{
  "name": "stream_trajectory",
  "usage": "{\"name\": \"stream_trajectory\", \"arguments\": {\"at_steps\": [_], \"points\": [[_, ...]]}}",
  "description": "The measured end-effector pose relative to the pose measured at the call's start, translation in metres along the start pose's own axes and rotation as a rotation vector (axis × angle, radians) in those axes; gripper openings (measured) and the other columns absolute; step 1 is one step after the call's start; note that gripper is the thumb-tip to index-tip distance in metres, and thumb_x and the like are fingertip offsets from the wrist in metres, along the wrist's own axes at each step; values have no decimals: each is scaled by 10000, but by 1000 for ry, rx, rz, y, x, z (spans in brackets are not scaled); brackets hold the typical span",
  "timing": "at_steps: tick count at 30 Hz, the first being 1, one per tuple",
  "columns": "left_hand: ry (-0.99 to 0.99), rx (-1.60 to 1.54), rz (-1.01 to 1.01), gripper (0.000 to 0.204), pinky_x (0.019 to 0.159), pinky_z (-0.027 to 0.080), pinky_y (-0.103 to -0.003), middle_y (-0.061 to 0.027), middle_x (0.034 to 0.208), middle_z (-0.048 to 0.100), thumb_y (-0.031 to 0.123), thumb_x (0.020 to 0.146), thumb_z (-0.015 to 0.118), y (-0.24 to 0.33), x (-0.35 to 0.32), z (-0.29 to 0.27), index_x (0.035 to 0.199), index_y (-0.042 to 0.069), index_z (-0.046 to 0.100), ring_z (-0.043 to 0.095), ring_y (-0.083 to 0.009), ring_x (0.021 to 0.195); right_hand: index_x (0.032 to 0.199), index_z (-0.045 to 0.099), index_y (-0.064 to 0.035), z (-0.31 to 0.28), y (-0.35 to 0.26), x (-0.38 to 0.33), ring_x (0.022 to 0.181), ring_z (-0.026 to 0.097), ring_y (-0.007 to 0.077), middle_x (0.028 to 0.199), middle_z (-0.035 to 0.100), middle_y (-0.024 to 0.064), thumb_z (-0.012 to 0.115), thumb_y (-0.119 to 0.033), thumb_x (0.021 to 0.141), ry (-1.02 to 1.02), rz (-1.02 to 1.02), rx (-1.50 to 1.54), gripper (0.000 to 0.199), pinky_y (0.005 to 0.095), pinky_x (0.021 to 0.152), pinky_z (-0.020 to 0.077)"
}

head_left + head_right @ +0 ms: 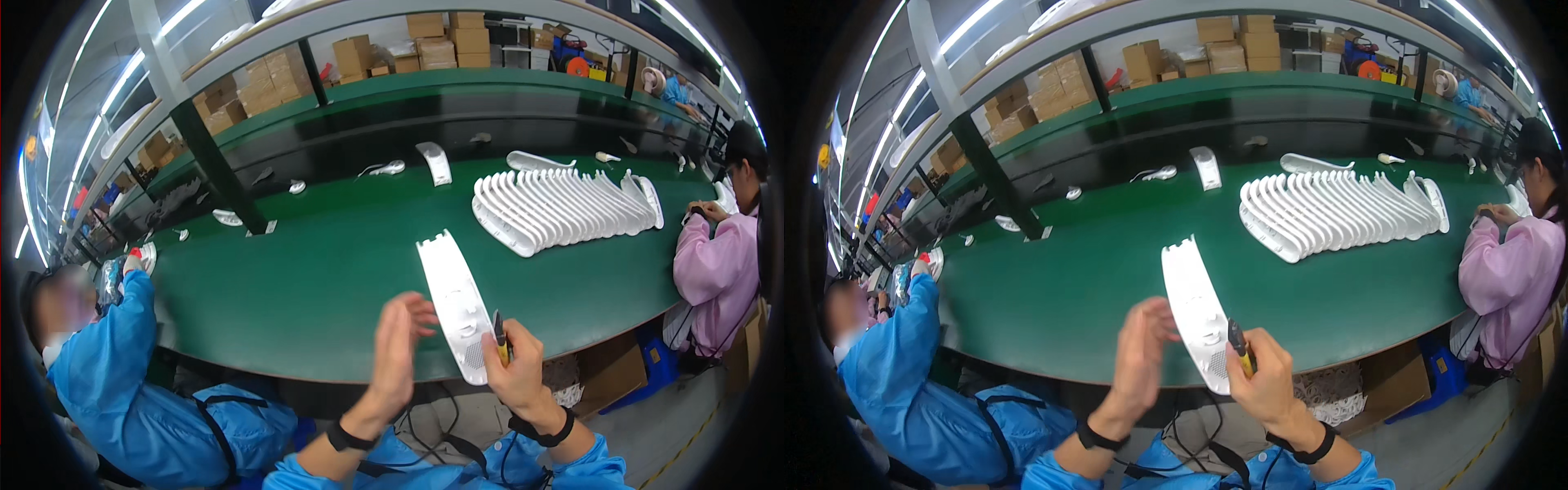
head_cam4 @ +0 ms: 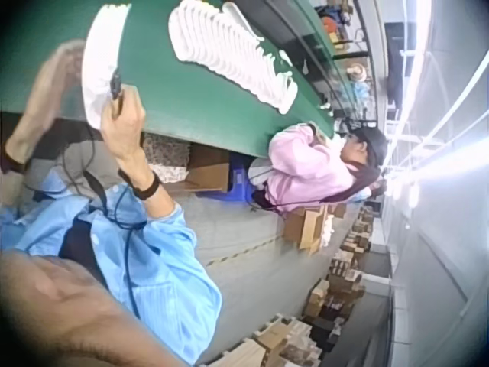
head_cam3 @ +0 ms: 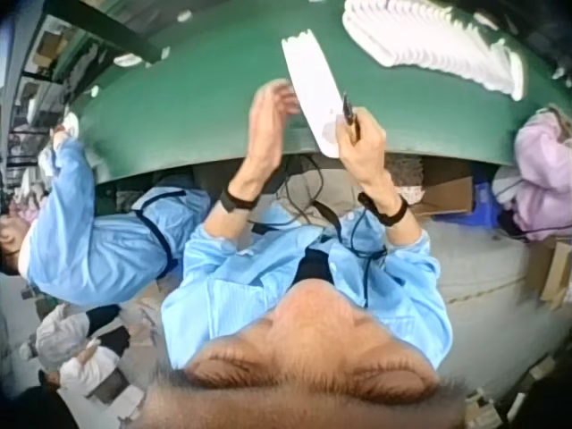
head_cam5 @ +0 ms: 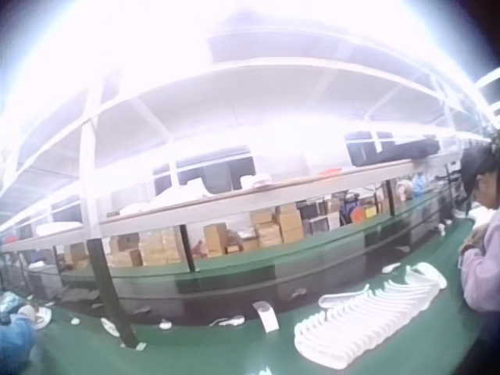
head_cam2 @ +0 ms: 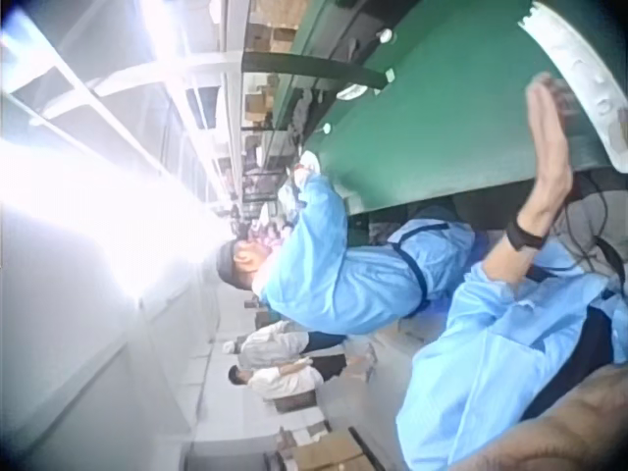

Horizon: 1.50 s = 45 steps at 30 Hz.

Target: Trimming and inspecting white plastic parts using a hand tool on an assembly line.

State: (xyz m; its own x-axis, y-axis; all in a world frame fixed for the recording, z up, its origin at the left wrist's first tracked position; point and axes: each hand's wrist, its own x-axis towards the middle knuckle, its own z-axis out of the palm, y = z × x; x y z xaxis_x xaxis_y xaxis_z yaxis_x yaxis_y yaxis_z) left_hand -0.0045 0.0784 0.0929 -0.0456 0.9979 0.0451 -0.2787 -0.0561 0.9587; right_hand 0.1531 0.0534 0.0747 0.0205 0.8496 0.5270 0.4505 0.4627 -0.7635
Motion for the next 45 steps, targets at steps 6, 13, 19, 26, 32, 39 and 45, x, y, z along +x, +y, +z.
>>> {"name": "stream_trajectory", "arguments": {"at_steps": [6, 13, 19, 26, 32, 39, 45], "points": [[-208, -574, -218, 606, 884, 421, -409, -109, 963, 540, 493, 921, 164, -35, -46, -16, 1209, 0, 368, 501, -282, 1043, 941, 517, 55, 27, -19, -41, 637, 626, 176, 747, 629, 121, 630, -53, 765, -69, 32, 193, 236, 263, 583, 500], [-247, -691, -229, 634, 687, 481, -375, -97, 899, 512, 533, 904, 179, -40, -53, -46, 1263, 33, 329, 556, -224, 757, 1006, 527, 27, -5, -8, -30, 599, 436, 77, 795, 567, 57, 465, -272, 900, -78, 121, 224, 323, 212, 532, 373], [-254, -717, -213, 595, 686, 489, -343, -85, 913, 522, 501, 921, 204, -44, -57, -52, 1267, 36, 338, 564, -193, 764, 1027, 520, 25, -12, -9, -6, 642, 468, 105, 796, 553, 68, 378, -280, 943, -121, 40, 76, 347, 243, 570, 397], [-188, -552, -235, 595, 729, 485, -388, -124, 975, 525, 493, 916, 203, -39, -62, -51, 1282, 36, 308, 576, -237, 804, 942, 467, 13, -6, -6, -9, 602, 478, 119, 649, 471, 53, 303, -328, 960, 41, 238, 345, 378, 254, 560, 426], [-154, -594, -230, 550, 724, 481, -370, -132, 1001, 521, 475, 919, 221, -37, -62, -53, 1220, 38, 364, 570, -232, 809, 857, 421, -29, -6, -8, -8, 562, 464, 132, 602, 432, 49, 291, -388, 953, -49, 322, 545, 393, 268, 530, 433], [-128, -642, -227, 475, 694, 469, -357, -134, 970, 518, 438, 922, 223, -35, -61, -50, 1100, 46, 423, 550, -230, 781, 825, 399, -48, -7, -5, -7, 562, 466, 153, 586, 399, 44, 288, -423, 946, -87, 514, 797, 409, 289, 532, 442], [-99, -668, -299, 460, 681, 472, -377, -149, 936, 516, 398, 918, 215, -23, -63, -50, 1094, 35, 435, 554, -249, 740, 835, 393, -49, -3, -9, -11, 590, 468, 153, 610, 409, 46, 290, -426, 944, -81, 405, 689, 406, 299, 565, 452]]}}
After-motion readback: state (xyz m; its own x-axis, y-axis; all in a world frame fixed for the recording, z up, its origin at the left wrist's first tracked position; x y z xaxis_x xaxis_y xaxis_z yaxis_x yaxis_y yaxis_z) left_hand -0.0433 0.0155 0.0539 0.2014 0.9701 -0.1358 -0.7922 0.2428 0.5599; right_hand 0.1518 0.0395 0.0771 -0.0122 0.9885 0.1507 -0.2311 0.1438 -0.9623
